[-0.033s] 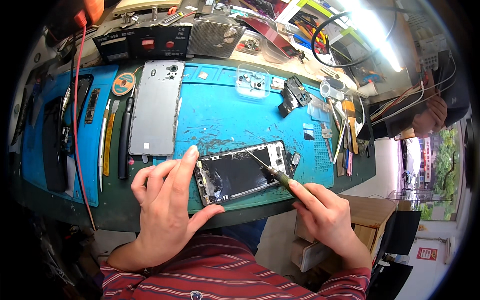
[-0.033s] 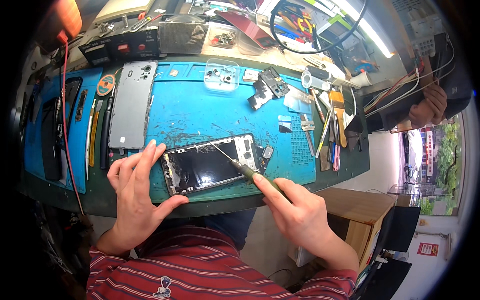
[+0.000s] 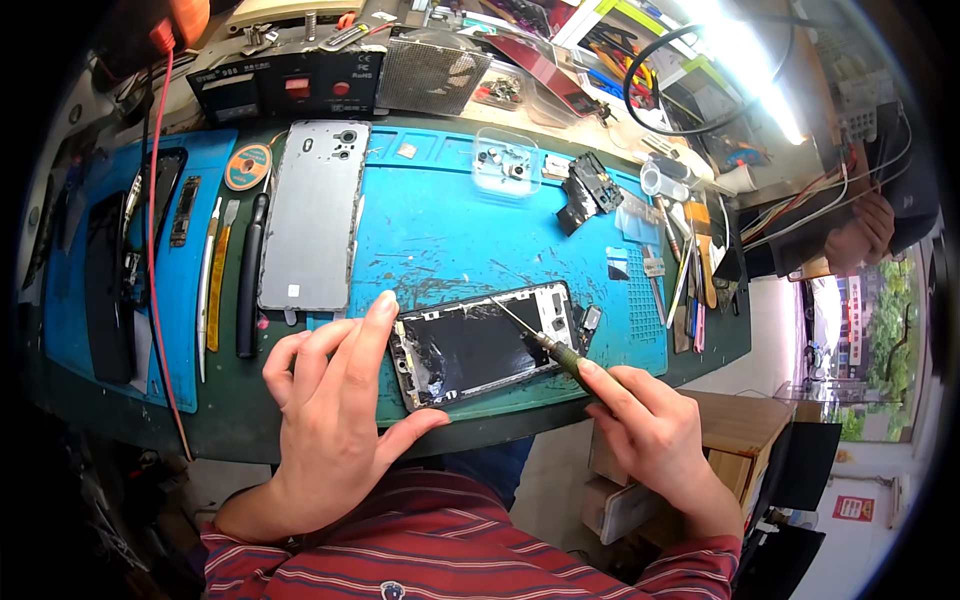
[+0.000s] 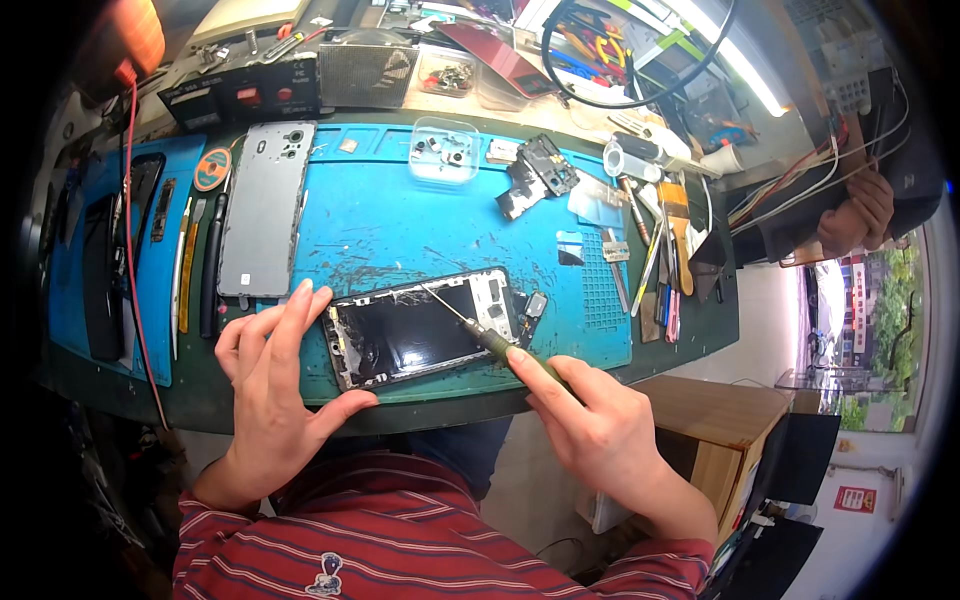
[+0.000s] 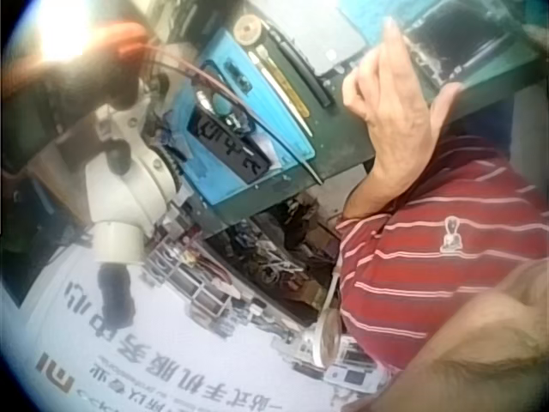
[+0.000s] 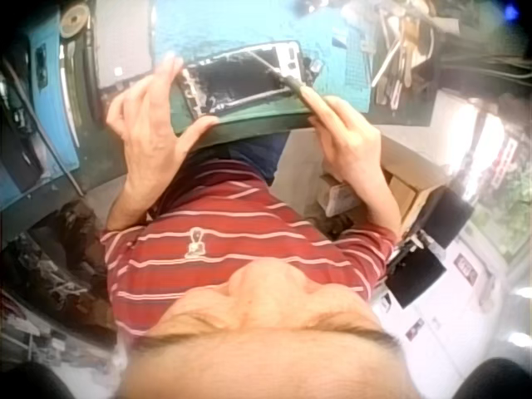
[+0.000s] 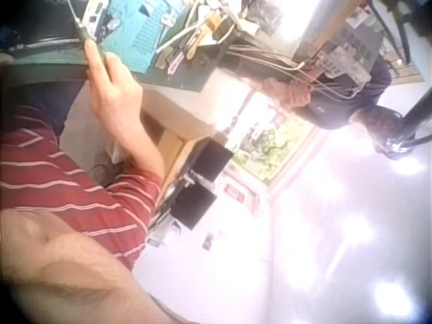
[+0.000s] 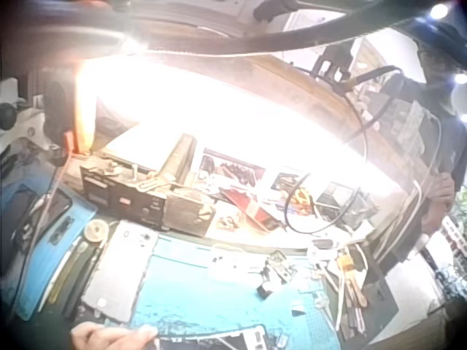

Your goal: The person disassembles a smartphone on a workbench, using a metal spudger and screwdriver to pry and unscrew components. They remove the back cover and internal parts, then reassemble the device by aligning and securing the components back into place.

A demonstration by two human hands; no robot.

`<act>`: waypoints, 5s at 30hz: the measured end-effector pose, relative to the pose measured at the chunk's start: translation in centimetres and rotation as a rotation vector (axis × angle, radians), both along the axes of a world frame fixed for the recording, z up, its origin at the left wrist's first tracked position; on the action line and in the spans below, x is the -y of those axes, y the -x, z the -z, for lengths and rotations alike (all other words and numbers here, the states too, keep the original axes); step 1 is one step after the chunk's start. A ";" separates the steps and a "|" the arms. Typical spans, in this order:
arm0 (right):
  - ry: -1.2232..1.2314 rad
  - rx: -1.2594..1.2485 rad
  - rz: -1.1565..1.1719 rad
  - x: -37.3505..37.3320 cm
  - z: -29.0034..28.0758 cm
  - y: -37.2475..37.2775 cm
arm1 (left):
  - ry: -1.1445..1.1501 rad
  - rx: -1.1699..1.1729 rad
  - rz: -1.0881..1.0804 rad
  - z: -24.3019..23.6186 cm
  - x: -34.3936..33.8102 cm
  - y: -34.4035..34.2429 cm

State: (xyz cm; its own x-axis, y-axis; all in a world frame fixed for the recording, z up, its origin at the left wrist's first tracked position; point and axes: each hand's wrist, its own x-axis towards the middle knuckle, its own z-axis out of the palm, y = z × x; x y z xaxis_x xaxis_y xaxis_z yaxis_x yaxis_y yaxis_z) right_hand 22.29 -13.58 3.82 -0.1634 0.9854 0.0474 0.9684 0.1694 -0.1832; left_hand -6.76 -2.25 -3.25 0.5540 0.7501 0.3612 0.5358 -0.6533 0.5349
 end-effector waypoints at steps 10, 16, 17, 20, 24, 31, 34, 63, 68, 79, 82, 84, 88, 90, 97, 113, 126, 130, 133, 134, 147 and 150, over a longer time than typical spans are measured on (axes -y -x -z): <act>0.076 -0.010 -0.006 -0.5 -0.6 0.3 | 0.008 -0.005 -0.001 0.0 0.0 0.0; 0.060 -0.011 -0.013 -0.9 -0.8 0.2 | 0.009 -0.002 0.000 0.0 0.0 0.0; 0.047 0.001 -0.018 -1.1 -0.8 0.0 | 0.011 0.000 0.001 0.1 0.0 0.0; 0.018 0.032 -0.034 -1.4 -1.0 -0.7 | 0.041 -0.056 0.014 -0.2 0.0 0.3; 0.030 0.036 -0.056 -1.6 -1.1 -0.9 | 0.046 -0.079 0.017 -0.2 0.0 0.4; 0.061 -0.013 -0.066 -2.2 -1.3 -1.9 | 0.044 -0.080 0.017 -0.2 0.0 0.3; 0.068 0.014 -0.077 -2.4 -1.4 -1.9 | 0.040 -0.056 0.010 -0.2 0.0 0.2; -0.007 -0.046 -0.153 -3.5 -0.3 -3.5 | 0.000 -0.065 -0.008 0.3 0.2 0.3; -0.059 -0.143 -0.157 -3.1 -0.6 -2.9 | -0.047 -0.003 -0.043 0.1 0.3 0.1; 0.002 -0.222 -0.321 2.5 -1.8 -1.4 | -0.281 0.264 0.298 0.1 1.7 0.2; 0.101 -0.346 -0.304 3.6 -1.7 -1.0 | -0.356 0.212 0.263 0.8 2.7 0.5; 0.202 -0.485 -0.268 4.3 -1.5 -0.6 | -0.443 0.190 0.249 0.9 3.2 1.1; 0.321 -0.569 -0.266 5.0 -2.8 -1.1 | -0.380 0.108 0.351 -0.4 3.6 3.6; 0.284 -0.646 -0.147 6.6 -2.8 -3.4 | -0.345 0.195 -0.014 -1.0 1.0 5.3; -0.068 -0.297 -0.045 3.7 -1.8 -5.1 | -0.036 0.112 0.572 0.8 5.7 1.2; -0.178 0.016 -0.150 -2.1 0.7 -4.4 | -0.091 -0.055 0.049 -0.4 -0.5 -0.3; -0.102 0.011 -0.128 -1.8 1.2 -3.4 | -0.022 -0.135 0.046 0.0 -0.8 0.0; -0.084 -0.009 -0.109 -1.3 1.3 -2.8 | -0.017 -0.132 0.047 0.0 -0.7 0.0; -0.079 0.005 -0.108 -1.2 1.3 -2.6 | -0.011 -0.125 0.052 0.0 -0.8 0.1; -0.080 0.009 -0.110 -1.1 1.3 -2.5 | -0.012 -0.120 0.051 0.0 -0.7 0.1; -0.068 0.042 -0.096 -0.8 0.8 -1.3 | -0.012 -0.093 0.062 0.1 -0.7 0.2; -0.071 0.028 -0.103 -0.8 1.0 -1.3 | -0.017 -0.093 0.065 0.1 -0.7 0.2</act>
